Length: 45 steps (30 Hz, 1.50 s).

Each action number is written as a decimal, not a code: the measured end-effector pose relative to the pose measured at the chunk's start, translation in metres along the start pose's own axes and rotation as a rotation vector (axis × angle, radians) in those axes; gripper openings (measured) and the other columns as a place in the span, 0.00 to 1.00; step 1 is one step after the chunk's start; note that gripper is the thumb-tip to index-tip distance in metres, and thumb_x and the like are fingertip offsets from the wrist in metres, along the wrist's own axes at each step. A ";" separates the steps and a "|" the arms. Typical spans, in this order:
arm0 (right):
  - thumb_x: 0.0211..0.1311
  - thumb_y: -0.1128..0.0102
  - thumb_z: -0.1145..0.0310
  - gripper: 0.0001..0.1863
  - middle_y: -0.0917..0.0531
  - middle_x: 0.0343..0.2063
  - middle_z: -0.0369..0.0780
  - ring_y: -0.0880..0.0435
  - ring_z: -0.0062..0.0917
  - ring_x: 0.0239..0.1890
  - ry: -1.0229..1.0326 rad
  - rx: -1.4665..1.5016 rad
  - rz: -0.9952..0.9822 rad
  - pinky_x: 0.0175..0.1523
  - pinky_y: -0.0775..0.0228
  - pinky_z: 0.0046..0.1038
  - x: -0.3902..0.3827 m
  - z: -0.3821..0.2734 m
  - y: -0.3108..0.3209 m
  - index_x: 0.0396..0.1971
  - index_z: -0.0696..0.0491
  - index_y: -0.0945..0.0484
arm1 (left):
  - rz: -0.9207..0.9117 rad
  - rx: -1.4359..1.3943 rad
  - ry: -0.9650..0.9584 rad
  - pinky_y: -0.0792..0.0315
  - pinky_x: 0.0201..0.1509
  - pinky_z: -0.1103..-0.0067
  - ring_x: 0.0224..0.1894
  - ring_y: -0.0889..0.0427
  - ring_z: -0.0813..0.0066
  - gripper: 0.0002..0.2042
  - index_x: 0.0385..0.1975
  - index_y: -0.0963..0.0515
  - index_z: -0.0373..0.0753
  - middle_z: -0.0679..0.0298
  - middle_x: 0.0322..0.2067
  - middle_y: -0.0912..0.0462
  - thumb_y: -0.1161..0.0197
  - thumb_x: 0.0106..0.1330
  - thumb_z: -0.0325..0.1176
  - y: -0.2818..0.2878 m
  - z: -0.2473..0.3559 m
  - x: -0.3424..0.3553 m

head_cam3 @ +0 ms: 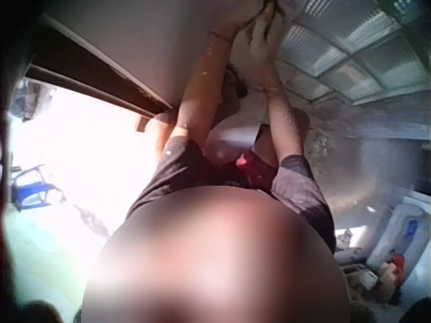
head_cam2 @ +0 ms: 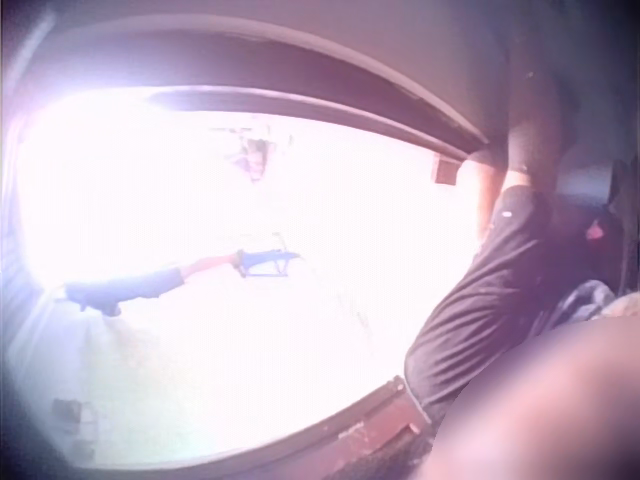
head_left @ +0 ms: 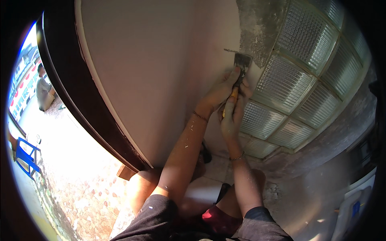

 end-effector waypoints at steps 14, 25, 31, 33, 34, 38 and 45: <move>0.82 0.61 0.64 0.18 0.22 0.30 0.37 0.24 0.17 0.27 0.102 -0.479 0.175 0.31 0.32 0.22 -0.006 0.010 0.012 0.53 0.63 0.28 | 0.051 -0.222 0.059 0.26 0.32 0.78 0.22 0.30 0.78 0.24 0.33 0.28 0.39 0.68 0.19 0.32 0.58 0.81 0.54 -0.009 -0.015 -0.012; 0.79 0.60 0.68 0.16 0.20 0.37 0.45 0.20 0.27 0.34 0.081 -0.455 0.166 0.43 0.27 0.29 -0.003 -0.013 0.005 0.54 0.63 0.29 | 0.048 -0.175 0.037 0.35 0.26 0.83 0.21 0.36 0.84 0.23 0.30 0.28 0.40 0.71 0.19 0.32 0.55 0.81 0.53 -0.009 -0.008 -0.008; 0.79 0.61 0.68 0.17 0.20 0.33 0.43 0.20 0.24 0.31 0.047 -0.431 0.228 0.39 0.28 0.28 -0.004 -0.024 0.001 0.55 0.63 0.28 | 0.085 -0.078 0.058 0.37 0.25 0.84 0.21 0.35 0.84 0.23 0.30 0.27 0.40 0.71 0.19 0.31 0.54 0.81 0.52 -0.003 -0.010 -0.008; 0.80 0.61 0.68 0.18 0.20 0.32 0.41 0.21 0.22 0.29 0.075 -0.483 0.204 0.37 0.28 0.27 -0.003 -0.027 0.000 0.55 0.63 0.28 | -0.027 -0.241 -0.071 0.37 0.25 0.83 0.21 0.34 0.84 0.23 0.30 0.27 0.40 0.71 0.19 0.31 0.54 0.81 0.52 -0.011 0.002 -0.008; 0.79 0.59 0.68 0.17 0.20 0.32 0.43 0.20 0.25 0.30 0.013 -0.458 0.168 0.37 0.28 0.29 0.000 -0.021 0.000 0.56 0.63 0.27 | 0.016 -0.220 0.028 0.37 0.25 0.83 0.21 0.34 0.84 0.22 0.30 0.28 0.40 0.71 0.19 0.31 0.54 0.81 0.52 -0.009 -0.005 -0.008; 0.80 0.59 0.67 0.18 0.21 0.31 0.41 0.22 0.24 0.27 0.059 -0.480 0.180 0.34 0.29 0.28 0.000 -0.020 0.003 0.56 0.63 0.27 | 0.033 -0.190 0.023 0.37 0.25 0.83 0.20 0.35 0.85 0.22 0.30 0.28 0.40 0.71 0.20 0.31 0.54 0.81 0.51 -0.009 0.000 -0.007; 0.81 0.60 0.68 0.16 0.23 0.29 0.39 0.26 0.19 0.24 0.325 -0.619 0.266 0.31 0.32 0.26 -0.002 -0.033 0.001 0.50 0.63 0.26 | 0.095 -0.181 0.008 0.37 0.24 0.84 0.20 0.36 0.84 0.22 0.30 0.28 0.41 0.72 0.22 0.32 0.54 0.81 0.51 -0.010 0.002 -0.007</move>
Point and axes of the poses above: each hand's wrist, its own x-axis towards the middle knuckle, its own y-axis out of the back of the hand, z = x × y, the point moved 8 cm from there along x, towards the middle knuckle
